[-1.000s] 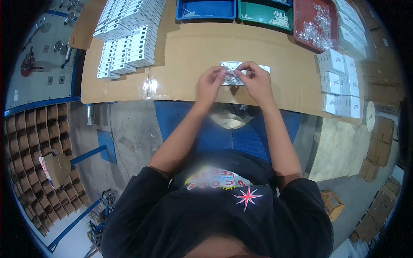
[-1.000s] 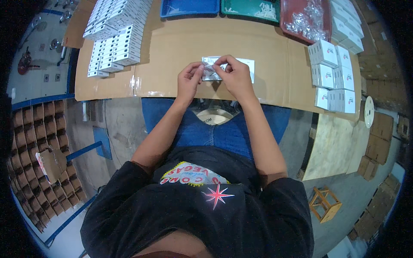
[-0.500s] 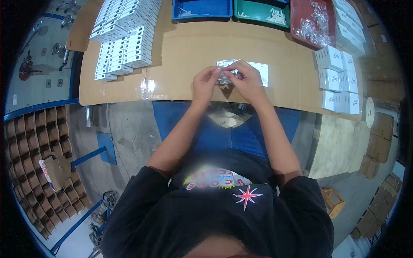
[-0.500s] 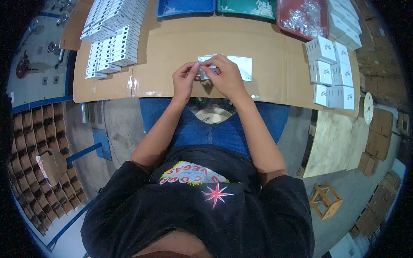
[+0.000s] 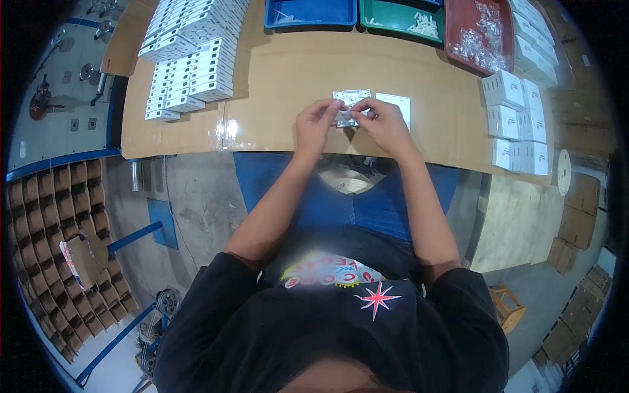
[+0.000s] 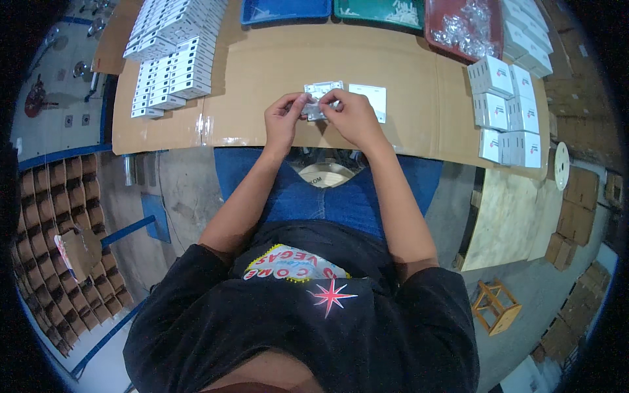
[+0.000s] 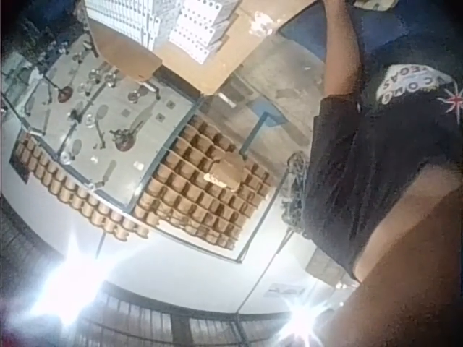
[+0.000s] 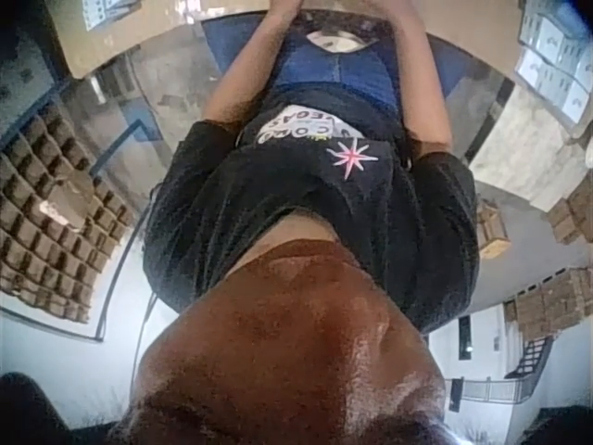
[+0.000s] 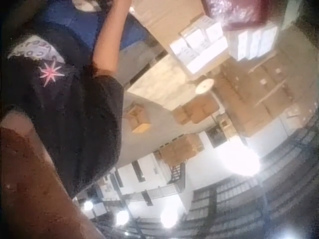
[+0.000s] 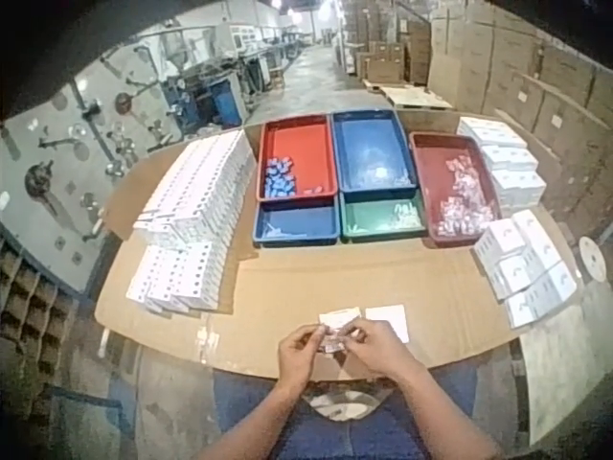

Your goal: Packaging small blue and white plastic components into small cardboard boxes.

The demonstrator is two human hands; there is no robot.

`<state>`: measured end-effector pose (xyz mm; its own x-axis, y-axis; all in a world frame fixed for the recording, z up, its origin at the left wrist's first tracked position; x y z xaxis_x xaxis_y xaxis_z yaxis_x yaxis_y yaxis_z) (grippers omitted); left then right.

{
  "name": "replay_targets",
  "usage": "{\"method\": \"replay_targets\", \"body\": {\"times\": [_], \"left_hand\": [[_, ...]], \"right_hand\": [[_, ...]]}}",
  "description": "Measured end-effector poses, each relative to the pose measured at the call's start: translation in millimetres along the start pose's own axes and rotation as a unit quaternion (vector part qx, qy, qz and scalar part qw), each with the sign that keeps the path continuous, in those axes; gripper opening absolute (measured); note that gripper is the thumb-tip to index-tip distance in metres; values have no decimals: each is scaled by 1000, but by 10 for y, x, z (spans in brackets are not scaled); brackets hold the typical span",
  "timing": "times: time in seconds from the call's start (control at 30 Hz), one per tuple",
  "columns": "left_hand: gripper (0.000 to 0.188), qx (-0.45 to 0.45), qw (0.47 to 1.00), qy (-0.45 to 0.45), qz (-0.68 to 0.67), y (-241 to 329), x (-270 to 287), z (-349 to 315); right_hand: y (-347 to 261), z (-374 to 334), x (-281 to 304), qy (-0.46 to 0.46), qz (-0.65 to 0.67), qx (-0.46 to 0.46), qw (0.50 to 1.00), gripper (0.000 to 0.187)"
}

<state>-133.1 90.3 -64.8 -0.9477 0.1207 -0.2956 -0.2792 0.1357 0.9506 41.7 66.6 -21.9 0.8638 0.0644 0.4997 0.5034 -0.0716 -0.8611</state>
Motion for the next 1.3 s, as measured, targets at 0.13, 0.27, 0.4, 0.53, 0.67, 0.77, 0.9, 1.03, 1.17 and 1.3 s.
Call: {"method": "replay_targets", "body": {"times": [0.13, 0.27, 0.4, 0.53, 0.67, 0.77, 0.9, 1.03, 1.17, 1.3], "left_hand": [[20, -5, 1000, 5, -2, 20, -23, 3], [20, -16, 999, -10, -34, 26, -41, 10], [20, -19, 1000, -11, -20, -50, -5, 20], [18, -33, 999, -12, -21, -48, -28, 5], [17, -20, 1000, -7, -14, -50, -24, -17], [16, -37, 999, -10, -6, -34, -37, -26], [15, -19, 1000, -1, 4, 13, -53, -51], [15, -48, 999, -20, 3, 7, -86, -46], [14, -30, 998, -28, 45, 10, -97, -58], [16, -58, 998, -29, 20, 33, -116, -42]], "right_hand": [[88, 23, 15, 49, 92, 9, 995, 16], [100, 21, 17, 43, 85, 8, 995, 18], [87, 19, 10, -1, 42, -7, 999, 16], [105, 13, -4, 20, 17, 17, 1000, 17], [93, 8, -53, 12, 38, 19, 999, 16], [62, -6, -74, 4, 12, -2, 1000, 17], [6, -13, -105, 4, 21, 2, 1000, 17], [45, 16, -135, 14, 59, 12, 998, 16], [78, 24, -123, 8, 63, 15, 998, 16], [111, 60, -139, 14, 117, 31, 993, 11]]}}
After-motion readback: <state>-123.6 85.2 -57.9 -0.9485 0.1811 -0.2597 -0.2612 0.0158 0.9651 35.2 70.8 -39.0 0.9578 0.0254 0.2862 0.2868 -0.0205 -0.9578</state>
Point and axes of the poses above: each hand's wrist, its own z-axis towards the middle knuckle, its own x-axis out of the back of the hand, y = z × x, the point moved 4 cm from there along z, towards the middle knuckle, and after that the axes turned 6 degrees about -z, right-handed, at the moved point
